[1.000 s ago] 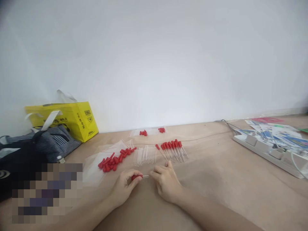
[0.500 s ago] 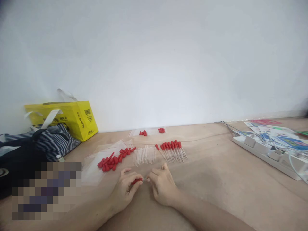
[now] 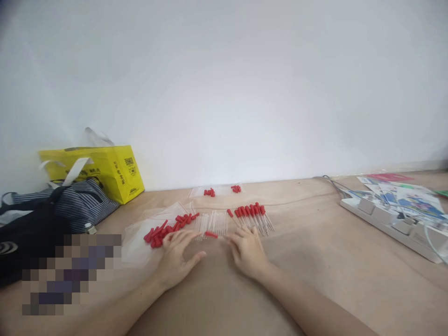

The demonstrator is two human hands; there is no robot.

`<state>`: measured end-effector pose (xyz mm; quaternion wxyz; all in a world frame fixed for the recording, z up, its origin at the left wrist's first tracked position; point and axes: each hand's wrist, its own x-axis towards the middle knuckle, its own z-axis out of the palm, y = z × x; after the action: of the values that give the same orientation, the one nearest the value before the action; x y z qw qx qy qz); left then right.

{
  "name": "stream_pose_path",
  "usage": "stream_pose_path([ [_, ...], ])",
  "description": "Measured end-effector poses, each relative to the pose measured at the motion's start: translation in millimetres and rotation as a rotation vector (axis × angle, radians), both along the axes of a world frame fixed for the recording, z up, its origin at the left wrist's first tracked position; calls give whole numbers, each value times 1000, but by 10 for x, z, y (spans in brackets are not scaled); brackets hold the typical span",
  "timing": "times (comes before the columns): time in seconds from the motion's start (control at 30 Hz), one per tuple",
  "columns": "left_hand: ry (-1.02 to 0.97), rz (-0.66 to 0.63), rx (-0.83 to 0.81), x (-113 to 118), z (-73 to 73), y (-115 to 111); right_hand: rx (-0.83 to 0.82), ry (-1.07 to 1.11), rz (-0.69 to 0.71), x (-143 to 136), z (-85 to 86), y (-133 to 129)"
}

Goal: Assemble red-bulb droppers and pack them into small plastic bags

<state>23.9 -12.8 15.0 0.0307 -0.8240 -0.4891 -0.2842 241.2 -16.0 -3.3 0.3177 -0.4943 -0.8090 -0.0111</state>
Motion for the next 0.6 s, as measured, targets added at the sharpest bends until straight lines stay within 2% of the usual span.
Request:
stream_pose_path([
  [0.13, 67, 316, 110, -194, 13, 150, -1, 134, -336, 57, -32, 260],
  [0.23, 137, 430, 126, -318, 27, 224, -54, 107, -494, 45, -29, 434],
  [0.43, 226, 544, 117, -461, 36, 260, -138, 1, -600, -97, -23, 570],
  [0.6, 256, 552, 118, -475, 24, 282, -236, -32, -628, -123, -7, 584],
])
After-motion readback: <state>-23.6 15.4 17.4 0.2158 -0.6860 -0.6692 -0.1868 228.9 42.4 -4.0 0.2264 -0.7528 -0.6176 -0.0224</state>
